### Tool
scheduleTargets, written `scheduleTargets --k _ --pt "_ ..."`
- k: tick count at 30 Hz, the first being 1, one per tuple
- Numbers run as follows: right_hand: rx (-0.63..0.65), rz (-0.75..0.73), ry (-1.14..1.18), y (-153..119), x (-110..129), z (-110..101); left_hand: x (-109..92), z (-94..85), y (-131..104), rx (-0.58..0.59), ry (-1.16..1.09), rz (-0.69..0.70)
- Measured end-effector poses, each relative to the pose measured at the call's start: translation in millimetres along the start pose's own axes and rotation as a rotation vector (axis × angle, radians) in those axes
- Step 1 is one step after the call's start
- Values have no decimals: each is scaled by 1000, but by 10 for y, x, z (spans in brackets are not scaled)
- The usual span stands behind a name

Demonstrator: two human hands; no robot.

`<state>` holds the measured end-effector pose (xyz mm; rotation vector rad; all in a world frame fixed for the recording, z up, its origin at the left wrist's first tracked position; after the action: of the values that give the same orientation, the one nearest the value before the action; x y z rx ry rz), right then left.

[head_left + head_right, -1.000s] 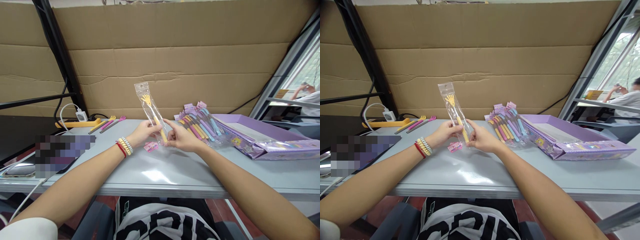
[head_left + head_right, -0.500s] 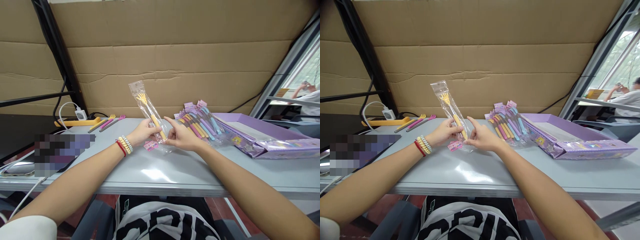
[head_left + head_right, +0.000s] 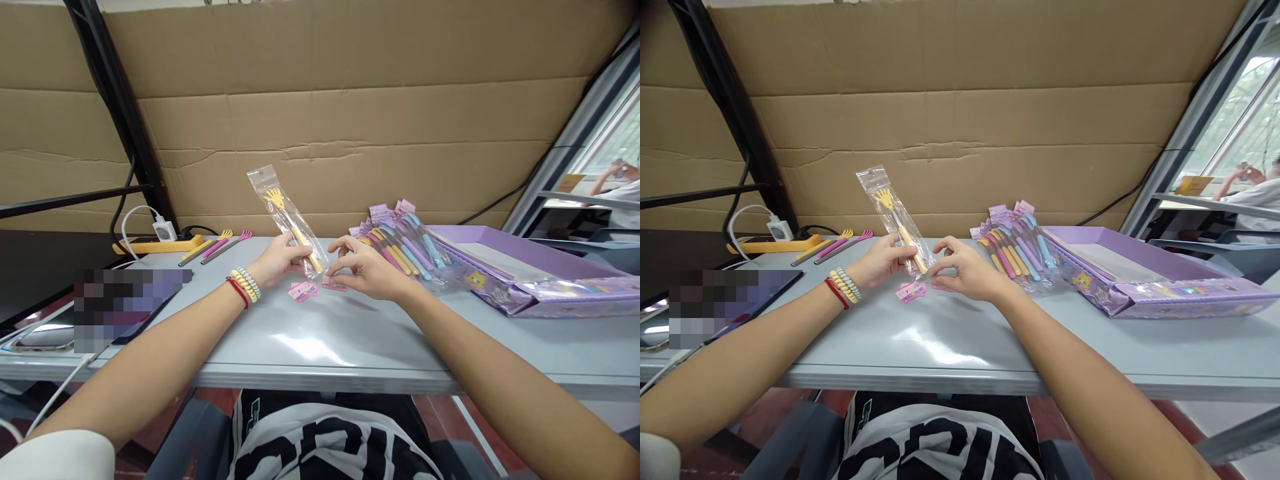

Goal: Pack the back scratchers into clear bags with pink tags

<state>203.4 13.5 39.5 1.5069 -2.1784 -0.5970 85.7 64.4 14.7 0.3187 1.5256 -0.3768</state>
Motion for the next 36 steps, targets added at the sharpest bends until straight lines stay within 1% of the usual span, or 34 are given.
scheduleTargets --k 3,6,10,14,16,20,22,25,30,34,36 --pt "0 2 45 7 24 -1 8 45 -17 -15 52 -14" --pt "-44 56 79 -1 -5 -17 1 83 -31 -17 92 -14" --pt "-83 139 119 -8 -65 -2 -18 174 -52 49 113 13" --pt "-22 247 217 -25 -129 107 -14 252 -77 102 140 23" --pt "-32 307 202 -48 -175 109 -6 286 -86 127 143 29" --pt "-82 353 159 -69 -223 79 47 359 -80 214 125 26" --pt "-84 383 155 -76 -239 79 89 358 -60 220 119 6" --pt "-80 431 178 -81 -247 78 113 347 -52 198 113 -4" --pt "-15 495 337 -124 -277 181 117 440 -121 216 94 -56" --pt "-42 527 521 -170 -311 253 123 523 -168 258 89 -115" --pt "-54 545 580 -185 -321 272 119 529 -166 255 97 -120"
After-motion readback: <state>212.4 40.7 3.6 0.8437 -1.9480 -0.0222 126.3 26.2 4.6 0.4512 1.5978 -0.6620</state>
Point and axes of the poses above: each hand's wrist, its own y-axis towards the middle knuckle, its own z-axis out of the palm, x = y × z, the point moved 9 cm from there along y, towards the middle knuckle, and after that the axes turned 15 degrees about -z, right-handed, at the moved point
